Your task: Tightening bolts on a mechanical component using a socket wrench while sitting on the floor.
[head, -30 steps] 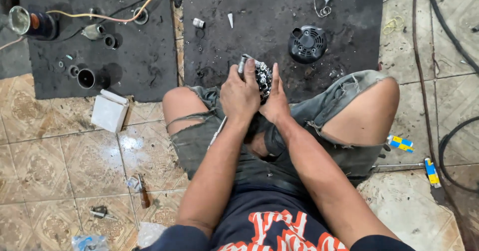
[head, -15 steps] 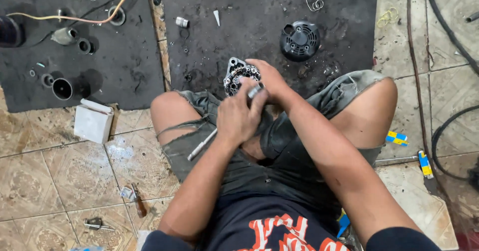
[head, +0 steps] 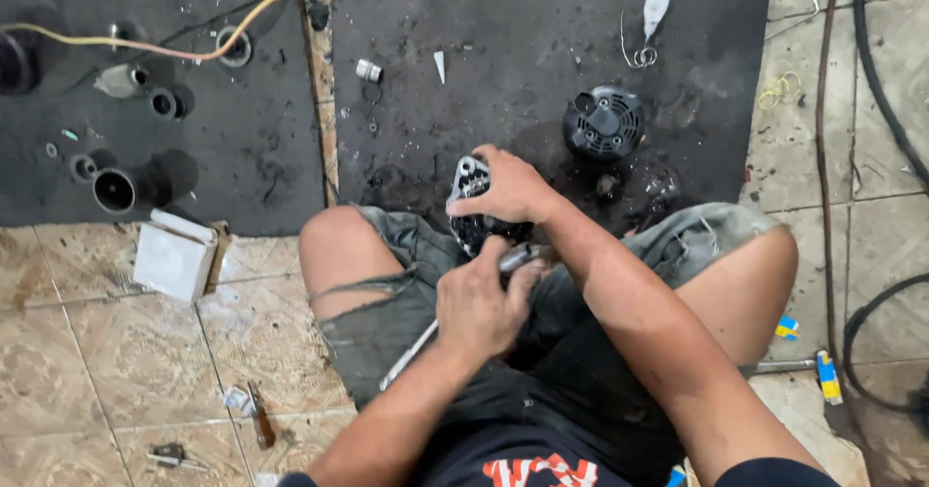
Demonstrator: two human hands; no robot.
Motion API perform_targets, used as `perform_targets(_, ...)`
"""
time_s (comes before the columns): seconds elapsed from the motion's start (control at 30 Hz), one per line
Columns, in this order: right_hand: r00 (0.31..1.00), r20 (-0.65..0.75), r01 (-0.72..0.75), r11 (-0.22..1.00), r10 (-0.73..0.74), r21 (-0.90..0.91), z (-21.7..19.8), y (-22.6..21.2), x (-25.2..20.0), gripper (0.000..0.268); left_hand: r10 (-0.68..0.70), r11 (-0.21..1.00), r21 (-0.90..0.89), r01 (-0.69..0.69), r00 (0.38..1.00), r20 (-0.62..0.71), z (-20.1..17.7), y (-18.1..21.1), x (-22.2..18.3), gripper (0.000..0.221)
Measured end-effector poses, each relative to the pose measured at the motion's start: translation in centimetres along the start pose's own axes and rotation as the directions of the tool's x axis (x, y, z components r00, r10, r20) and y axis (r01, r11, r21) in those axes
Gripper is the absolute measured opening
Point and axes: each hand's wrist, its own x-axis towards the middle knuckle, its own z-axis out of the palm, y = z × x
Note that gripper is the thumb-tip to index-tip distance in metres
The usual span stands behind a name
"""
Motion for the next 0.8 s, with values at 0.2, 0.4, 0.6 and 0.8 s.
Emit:
perform_targets(0.2, 0.984, 0.169, -0.035, 0.991, 0.057, -0.131, -2.0, -1.4, 0.7, 0.124, -0.009, 0.998, 0.053, 0.024, 0.963, -0.268, 2.7, -2.0, -0.4, 0.053)
perform_targets(0.4, 1.000, -0.005, -0.023, 1.000, 0.023, 0.016, -0.1, -1.1, 0.5, 0.098, 0.012, 0.999, 0.048, -0.002, 0.977, -0.215, 1.6, -0.5, 0.4, 0.042)
perform_targets(0.6, 0.990, -0.137, 0.029, 0.991, -0.011, 0.133, 0.7, -0.2, -0.5, 0.094, 0.140, 0.981, 0.140, -0.133, 0.989, -0.040, 1.9, -2.2, -0.2, 0.055)
perform_targets(0.8, 1.000, -0.009, -0.012, 0.996, 0.013, 0.085, -0.3, -0.4, 0.2, 0.095, 0.167, 0.983, -0.045, -0.175, 0.975, -0.149, 0.7, -2.8, 0.0, 0.058)
